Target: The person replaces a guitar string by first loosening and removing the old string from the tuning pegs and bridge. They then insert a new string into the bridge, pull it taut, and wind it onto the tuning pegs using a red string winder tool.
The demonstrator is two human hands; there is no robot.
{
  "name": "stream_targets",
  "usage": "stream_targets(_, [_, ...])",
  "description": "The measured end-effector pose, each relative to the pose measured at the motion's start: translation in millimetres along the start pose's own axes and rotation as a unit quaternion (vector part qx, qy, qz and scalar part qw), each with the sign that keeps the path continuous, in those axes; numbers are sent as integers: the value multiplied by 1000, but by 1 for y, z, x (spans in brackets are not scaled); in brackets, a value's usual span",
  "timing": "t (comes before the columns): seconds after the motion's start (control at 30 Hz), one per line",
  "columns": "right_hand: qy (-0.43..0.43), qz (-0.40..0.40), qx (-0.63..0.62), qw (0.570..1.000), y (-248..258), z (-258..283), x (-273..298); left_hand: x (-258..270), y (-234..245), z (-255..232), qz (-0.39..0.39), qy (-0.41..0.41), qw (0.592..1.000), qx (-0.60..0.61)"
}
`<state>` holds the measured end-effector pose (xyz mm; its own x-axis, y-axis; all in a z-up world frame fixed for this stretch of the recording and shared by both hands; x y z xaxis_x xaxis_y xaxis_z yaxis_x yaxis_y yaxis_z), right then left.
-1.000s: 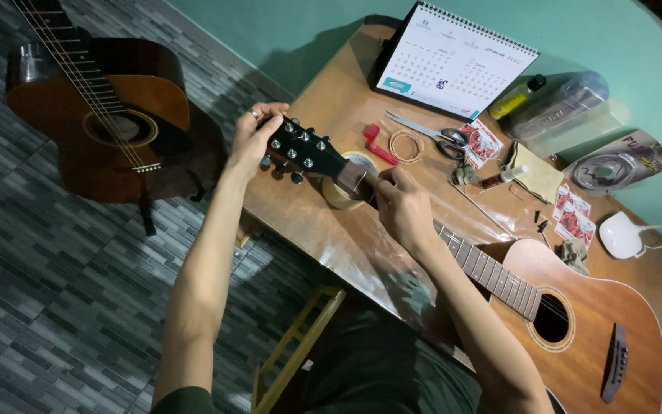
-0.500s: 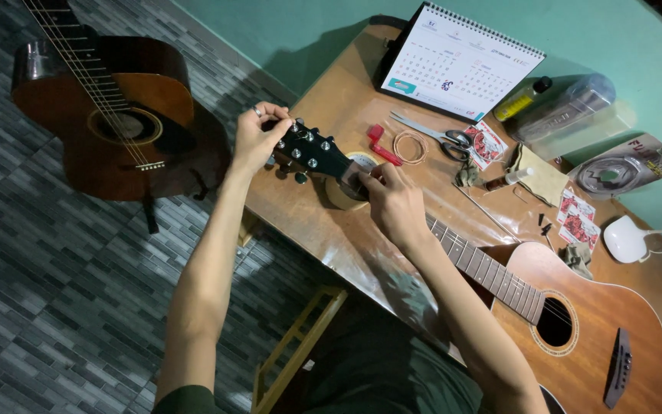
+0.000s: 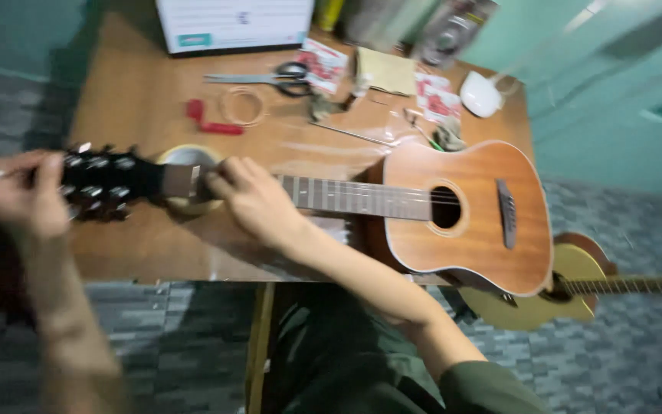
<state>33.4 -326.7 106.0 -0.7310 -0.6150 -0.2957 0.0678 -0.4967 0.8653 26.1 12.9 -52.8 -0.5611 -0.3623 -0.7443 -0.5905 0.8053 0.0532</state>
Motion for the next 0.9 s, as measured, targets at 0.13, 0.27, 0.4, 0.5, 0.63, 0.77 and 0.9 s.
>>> stream_targets(0.13, [-16, -52, 110, 992, 1, -4, 13, 7, -1, 7, 31, 130, 990, -34])
stream_targets(0.27, [14, -49, 102, 994, 10, -4, 22, 21, 23, 45, -47, 153, 985, -60])
stream_targets(0.4, [16, -40, -22, 999, 13, -12, 10, -14, -6, -26, -137, 131, 980, -64])
stream_targets(0.5, [21, -24, -58, 998, 8, 0, -21, -17, 1, -27, -165, 151, 965, -136])
stream_targets(0.63, [-73, 5, -72, 995, -5, -11, -68, -22, -11, -31, -128, 145, 981, 10])
stream_targets(0.77, [-67, 78, -139, 985, -42, 6, -134, -19, -13, -23, -108, 136, 984, 33])
stream_targets(0.9, [-87, 148, -121, 978, -75, 34, -177, -24, -12, -35, -119, 139, 982, 43])
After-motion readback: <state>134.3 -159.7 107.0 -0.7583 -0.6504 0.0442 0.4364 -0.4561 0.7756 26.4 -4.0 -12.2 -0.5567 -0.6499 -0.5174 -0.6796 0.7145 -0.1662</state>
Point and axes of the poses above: each hand's wrist, its own x-axis away from the middle knuckle, its own y-axis out of the back of the hand, z = x × y, the point moved 5 cm from there along -x, towards the middle knuckle, and after that the axes turned 13 degrees about -y, right-handed, at the moved point
